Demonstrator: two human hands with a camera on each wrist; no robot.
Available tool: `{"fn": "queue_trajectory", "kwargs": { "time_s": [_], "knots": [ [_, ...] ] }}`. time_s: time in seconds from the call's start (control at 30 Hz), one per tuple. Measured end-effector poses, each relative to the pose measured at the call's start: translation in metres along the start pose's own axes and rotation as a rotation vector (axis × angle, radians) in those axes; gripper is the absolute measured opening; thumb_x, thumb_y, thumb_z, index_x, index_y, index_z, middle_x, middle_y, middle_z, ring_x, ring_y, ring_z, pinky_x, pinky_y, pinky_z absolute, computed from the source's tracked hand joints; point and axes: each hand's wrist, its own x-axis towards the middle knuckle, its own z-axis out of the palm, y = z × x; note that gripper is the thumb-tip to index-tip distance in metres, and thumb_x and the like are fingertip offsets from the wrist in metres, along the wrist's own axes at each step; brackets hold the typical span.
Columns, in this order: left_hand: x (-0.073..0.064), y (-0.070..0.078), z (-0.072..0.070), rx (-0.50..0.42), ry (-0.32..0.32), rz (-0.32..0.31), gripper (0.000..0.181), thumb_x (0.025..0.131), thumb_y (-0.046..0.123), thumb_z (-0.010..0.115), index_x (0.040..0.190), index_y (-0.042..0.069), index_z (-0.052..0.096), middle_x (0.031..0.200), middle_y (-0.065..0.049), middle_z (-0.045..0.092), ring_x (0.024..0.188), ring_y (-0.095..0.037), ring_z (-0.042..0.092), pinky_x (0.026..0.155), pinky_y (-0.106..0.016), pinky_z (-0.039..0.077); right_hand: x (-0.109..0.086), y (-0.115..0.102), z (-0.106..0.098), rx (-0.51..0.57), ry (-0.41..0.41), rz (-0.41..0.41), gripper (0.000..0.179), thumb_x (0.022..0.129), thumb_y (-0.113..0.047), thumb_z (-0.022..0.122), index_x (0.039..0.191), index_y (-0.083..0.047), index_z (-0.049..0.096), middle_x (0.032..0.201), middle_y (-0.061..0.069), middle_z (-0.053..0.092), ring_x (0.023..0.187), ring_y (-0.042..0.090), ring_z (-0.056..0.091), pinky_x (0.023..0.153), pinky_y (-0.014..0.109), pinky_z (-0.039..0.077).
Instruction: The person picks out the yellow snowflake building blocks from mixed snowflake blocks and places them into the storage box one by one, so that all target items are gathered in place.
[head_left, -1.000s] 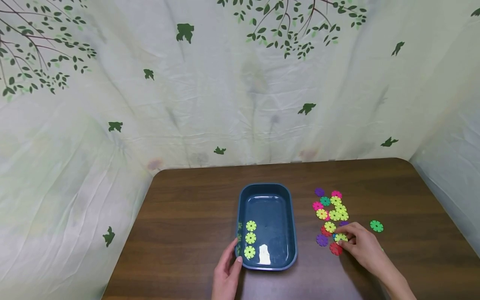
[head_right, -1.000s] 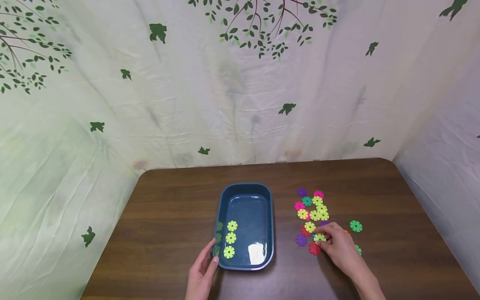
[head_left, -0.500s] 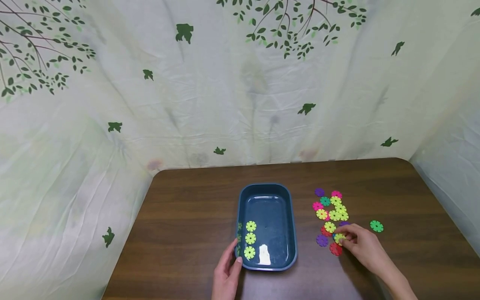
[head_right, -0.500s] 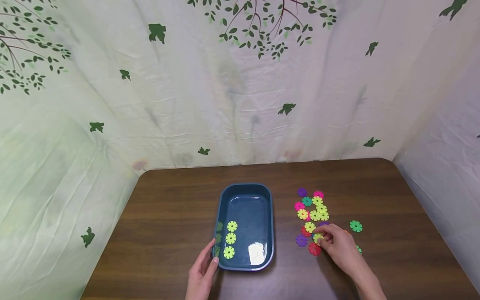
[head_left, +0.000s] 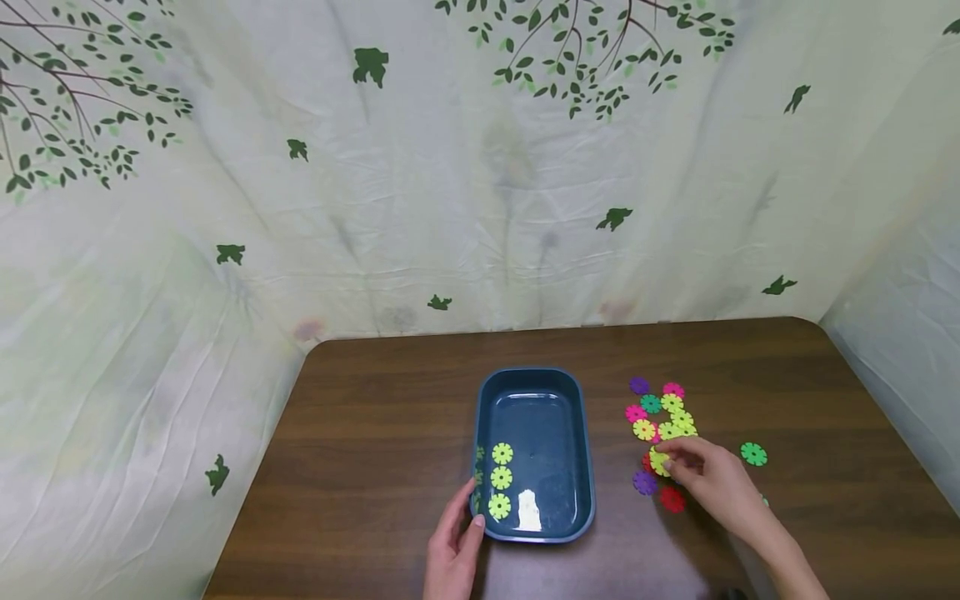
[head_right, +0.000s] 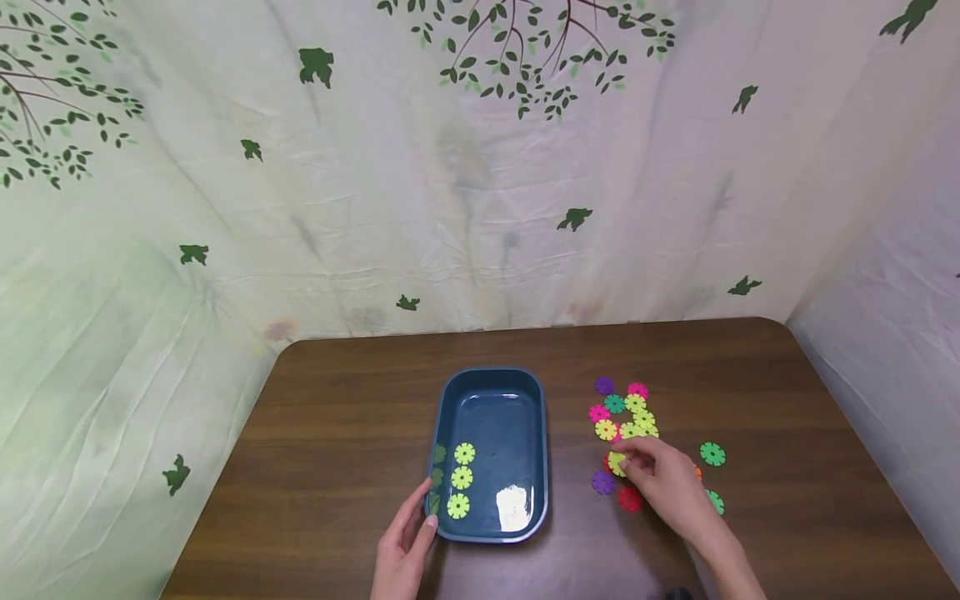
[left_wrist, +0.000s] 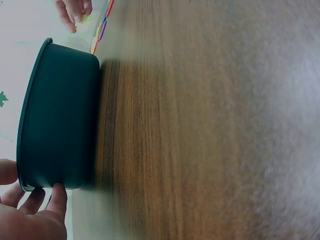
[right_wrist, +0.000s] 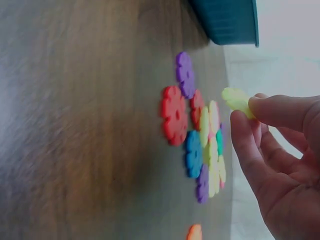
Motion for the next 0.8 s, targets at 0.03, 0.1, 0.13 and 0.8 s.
{"fn": "queue_trajectory", "kwargs": {
  "time_s": [0.03, 0.1, 0.13, 0.8],
  "knots": [
    [0.0, 0.0, 0.0, 0.0, -0.001, 0.001, 0.047, 0.095, -0.002, 0.058, 0.141, 0.008, 0.053, 0.145, -0.014, 0.048, 0.135, -0.032, 0.042, 0.098, -0.013, 0.037, 0.001, -0.002, 0.0, 0.001, -0.001, 0.001, 0.02, 0.085, -0.005, 0.075, 0.103, -0.014, 0.073, 0.083, -0.008, 0.064, 0.074, 0.008, 0.058, 0.064, 0.025, 0.05],
    [0.0, 0.0, 0.0, 0.001, -0.003, 0.001, 0.047, 0.095, -0.002, 0.058, 0.141, 0.008, 0.053, 0.145, -0.014, 0.048, 0.135, -0.032, 0.042, 0.098, -0.013, 0.037, 0.003, -0.005, 0.001, 0.007, -0.007, -0.001, 0.02, 0.086, -0.007, 0.075, 0.104, -0.015, 0.073, 0.083, -0.009, 0.064, 0.075, 0.008, 0.058, 0.064, 0.025, 0.05],
    [0.0, 0.0, 0.0, 0.001, -0.003, 0.001, 0.047, 0.095, -0.001, 0.058, 0.141, 0.008, 0.053, 0.145, -0.014, 0.048, 0.135, -0.032, 0.042, 0.098, -0.013, 0.037, 0.004, -0.006, 0.001, 0.012, -0.011, -0.001, 0.02, 0.086, -0.007, 0.076, 0.104, -0.015, 0.073, 0.084, -0.009, 0.064, 0.075, 0.008, 0.059, 0.065, 0.025, 0.051],
    [0.001, 0.0, 0.0, 0.032, 0.006, -0.009, 0.046, 0.096, 0.0, 0.058, 0.141, 0.01, 0.053, 0.145, -0.014, 0.048, 0.135, -0.033, 0.041, 0.107, -0.04, 0.037, 0.026, -0.043, 0.008, 0.051, -0.043, -0.074, 0.021, 0.087, -0.004, 0.073, 0.103, -0.017, 0.072, 0.089, -0.008, 0.063, 0.082, 0.013, 0.058, 0.072, 0.025, 0.055]
  ]
}}
